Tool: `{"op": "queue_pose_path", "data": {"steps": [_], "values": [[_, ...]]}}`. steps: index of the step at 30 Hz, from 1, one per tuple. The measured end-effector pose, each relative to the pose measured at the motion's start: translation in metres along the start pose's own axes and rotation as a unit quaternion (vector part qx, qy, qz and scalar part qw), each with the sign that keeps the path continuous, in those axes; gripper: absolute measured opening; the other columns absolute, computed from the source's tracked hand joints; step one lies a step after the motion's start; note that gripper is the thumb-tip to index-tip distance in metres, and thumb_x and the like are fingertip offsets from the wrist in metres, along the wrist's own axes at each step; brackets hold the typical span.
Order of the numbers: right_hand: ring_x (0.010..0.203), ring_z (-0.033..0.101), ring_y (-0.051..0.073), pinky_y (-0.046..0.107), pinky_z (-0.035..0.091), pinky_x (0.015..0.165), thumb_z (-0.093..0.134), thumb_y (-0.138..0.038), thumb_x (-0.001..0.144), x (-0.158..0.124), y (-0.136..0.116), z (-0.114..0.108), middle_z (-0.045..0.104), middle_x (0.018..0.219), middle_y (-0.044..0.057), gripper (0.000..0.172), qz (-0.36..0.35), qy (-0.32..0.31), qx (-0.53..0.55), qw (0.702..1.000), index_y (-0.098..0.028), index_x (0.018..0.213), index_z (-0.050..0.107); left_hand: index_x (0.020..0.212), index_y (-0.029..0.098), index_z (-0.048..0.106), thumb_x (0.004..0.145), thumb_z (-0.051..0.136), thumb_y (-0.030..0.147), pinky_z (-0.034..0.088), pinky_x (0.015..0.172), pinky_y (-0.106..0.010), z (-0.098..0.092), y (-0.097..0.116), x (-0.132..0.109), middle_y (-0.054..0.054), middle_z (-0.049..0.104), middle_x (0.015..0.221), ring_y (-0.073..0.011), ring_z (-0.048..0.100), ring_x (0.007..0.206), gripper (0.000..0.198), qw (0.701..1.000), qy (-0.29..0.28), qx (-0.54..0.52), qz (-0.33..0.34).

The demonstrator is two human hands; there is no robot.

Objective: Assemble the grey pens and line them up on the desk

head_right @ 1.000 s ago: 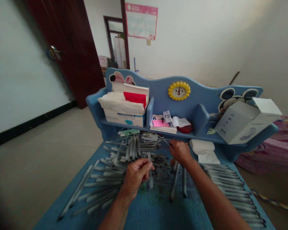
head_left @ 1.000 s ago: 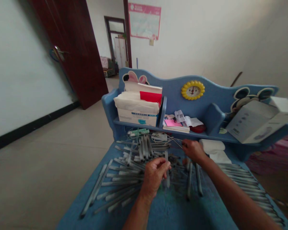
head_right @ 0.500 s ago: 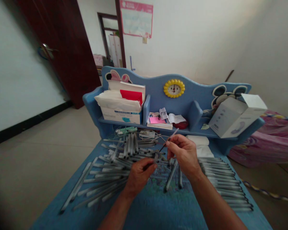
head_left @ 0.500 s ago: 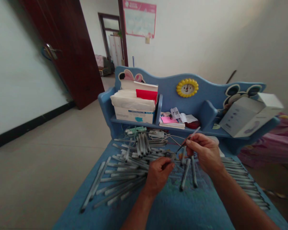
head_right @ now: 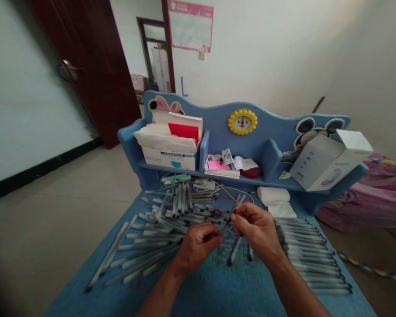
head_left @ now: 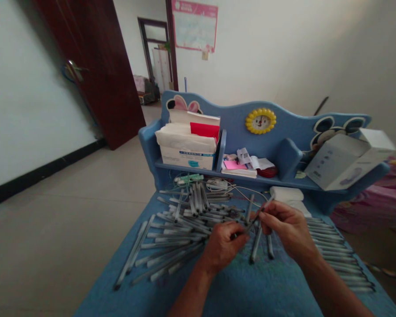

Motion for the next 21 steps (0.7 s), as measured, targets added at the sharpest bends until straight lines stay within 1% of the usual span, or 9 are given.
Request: {"op": "queue_pose_path", "data": {"steps": [2,6,9,12,15,16,18,19,21], "values": [[0.041,0.046,0.009,0.021,0.036,0.042,0.068,-0.031,0.070,-0.011,0.007,-0.004,0.054,0.046,-0.002,0.016,0.021,-0.011,0.004,1.000,-0.016,0.067,0.061,0.061,0.018,0.066,0.071,0.062,0.022,0.033,0.052,-0.022,0.000,0.003,-0.002,0.002,0.054,0.055,-0.0130,0.047,0.054,0.012,0.999,-0.043,-0.020,-0.010],[0.048,0.051,0.011,0.024,0.040,0.045,0.070,-0.031,0.069,-0.032,0.020,-0.013,0.065,0.069,0.004,0.015,0.024,-0.025,0.037,0.999,-0.017,0.073,0.065,0.061,0.016,0.067,0.069,0.064,0.023,0.030,0.049,-0.020,-0.001,0.007,-0.007,0.004,0.051,0.053,-0.0109,0.044,0.052,0.011,0.986,-0.130,-0.089,-0.059],[0.050,0.053,0.014,0.025,0.041,0.047,0.067,-0.035,0.071,-0.039,0.028,-0.015,0.063,0.062,0.003,0.019,0.016,-0.044,0.052,0.998,-0.018,0.080,0.067,0.063,0.016,0.068,0.067,0.067,0.024,0.031,0.050,-0.020,-0.007,0.009,-0.007,0.003,0.050,0.055,-0.0105,0.044,0.054,0.009,0.975,-0.147,-0.143,-0.087],[0.044,0.050,0.012,0.024,0.038,0.043,0.061,-0.041,0.076,-0.033,0.040,-0.014,0.061,0.056,0.001,0.024,0.037,-0.016,0.026,0.999,-0.017,0.079,0.066,0.064,0.015,0.069,0.064,0.069,0.025,0.030,0.048,-0.020,-0.017,0.007,-0.007,0.001,0.052,0.057,-0.0095,0.043,0.051,0.010,0.964,-0.121,-0.208,-0.112],[0.043,0.049,0.013,0.024,0.038,0.043,0.059,-0.040,0.076,-0.020,0.055,-0.009,0.055,0.049,-0.001,0.024,0.035,0.003,-0.079,0.996,-0.017,0.072,0.065,0.063,0.014,0.069,0.060,0.073,0.028,0.027,0.043,-0.020,-0.031,0.002,-0.007,0.000,0.054,0.054,-0.0073,0.039,0.044,0.014,0.953,-0.053,-0.273,-0.118],[0.047,0.052,0.014,0.025,0.041,0.046,0.058,-0.038,0.076,-0.014,0.059,-0.007,0.057,0.051,-0.001,0.022,0.012,0.008,-0.122,0.992,-0.018,0.072,0.065,0.063,0.015,0.069,0.059,0.075,0.029,0.027,0.042,-0.020,-0.036,0.000,-0.007,0.000,0.055,0.053,-0.0069,0.039,0.043,0.016,0.948,-0.023,-0.300,-0.109],[0.061,0.058,0.017,0.028,0.046,0.058,0.056,-0.033,0.077,-0.002,0.066,0.001,0.064,0.067,0.002,0.017,-0.054,0.011,-0.207,0.977,-0.020,0.077,0.067,0.063,0.016,0.069,0.059,0.075,0.033,0.027,0.043,-0.020,-0.044,-0.004,-0.008,-0.001,0.057,0.053,-0.0077,0.042,0.043,0.019,0.926,0.028,-0.367,-0.082],[0.070,0.060,0.019,0.029,0.047,0.065,0.054,-0.030,0.078,0.005,0.068,0.007,0.066,0.075,0.003,0.017,-0.089,0.003,-0.251,0.964,-0.021,0.081,0.068,0.062,0.016,0.068,0.058,0.075,0.034,0.028,0.043,-0.020,-0.047,-0.005,-0.008,-0.001,0.056,0.052,-0.0083,0.044,0.045,0.020,0.912,0.048,-0.402,-0.069],[0.086,0.059,0.021,0.033,0.045,0.077,0.049,-0.026,0.080,0.020,0.069,0.023,0.066,0.091,0.005,0.022,-0.143,-0.044,-0.340,0.929,-0.022,0.091,0.068,0.061,0.016,0.067,0.058,0.076,0.034,0.030,0.044,-0.019,-0.051,-0.008,-0.008,-0.001,0.054,0.052,-0.0084,0.045,0.045,0.020,0.886,0.074,-0.454,-0.052]]}}
Point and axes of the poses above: each hand's wrist, its own x-axis towards the middle knuckle, its own z-axis out of the palm, y = z × x, the point moved 1 cm from there along x, towards the middle knuckle
